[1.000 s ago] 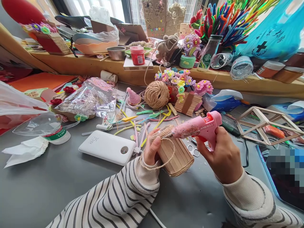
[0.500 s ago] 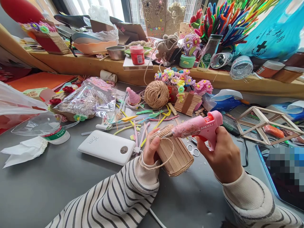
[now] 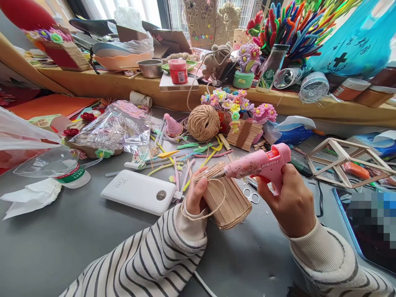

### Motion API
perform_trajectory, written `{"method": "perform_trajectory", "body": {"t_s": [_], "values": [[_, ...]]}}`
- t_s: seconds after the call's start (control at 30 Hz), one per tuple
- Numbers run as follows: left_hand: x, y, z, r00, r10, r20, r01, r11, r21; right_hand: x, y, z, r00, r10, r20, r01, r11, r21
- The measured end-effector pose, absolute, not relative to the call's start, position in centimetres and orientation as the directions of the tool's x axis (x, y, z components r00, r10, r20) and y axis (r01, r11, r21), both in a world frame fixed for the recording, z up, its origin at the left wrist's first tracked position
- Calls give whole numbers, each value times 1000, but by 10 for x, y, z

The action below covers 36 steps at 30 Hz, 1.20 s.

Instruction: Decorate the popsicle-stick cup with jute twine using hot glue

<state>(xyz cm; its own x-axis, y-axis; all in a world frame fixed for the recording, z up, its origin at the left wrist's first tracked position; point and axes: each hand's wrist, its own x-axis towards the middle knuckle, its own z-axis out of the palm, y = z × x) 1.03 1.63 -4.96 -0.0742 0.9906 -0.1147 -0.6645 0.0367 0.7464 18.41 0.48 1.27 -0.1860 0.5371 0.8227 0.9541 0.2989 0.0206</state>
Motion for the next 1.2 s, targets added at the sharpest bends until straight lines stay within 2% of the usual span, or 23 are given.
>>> {"method": "perform_trajectory", "body": {"t_s": [0.13, 0.77, 1.2], "values": [[8, 16, -48, -26, 994, -104, -657, 62, 752, 185, 5, 13, -187, 544, 818, 955, 297, 21], [11, 12, -31, -63, 995, -77, -656, 17, 755, 187, 8, 15, -252, 458, 852, 955, 263, 141], [8, 15, -39, -57, 993, -107, -642, 46, 765, 188, 8, 17, -231, 483, 845, 960, 255, 116]]}}
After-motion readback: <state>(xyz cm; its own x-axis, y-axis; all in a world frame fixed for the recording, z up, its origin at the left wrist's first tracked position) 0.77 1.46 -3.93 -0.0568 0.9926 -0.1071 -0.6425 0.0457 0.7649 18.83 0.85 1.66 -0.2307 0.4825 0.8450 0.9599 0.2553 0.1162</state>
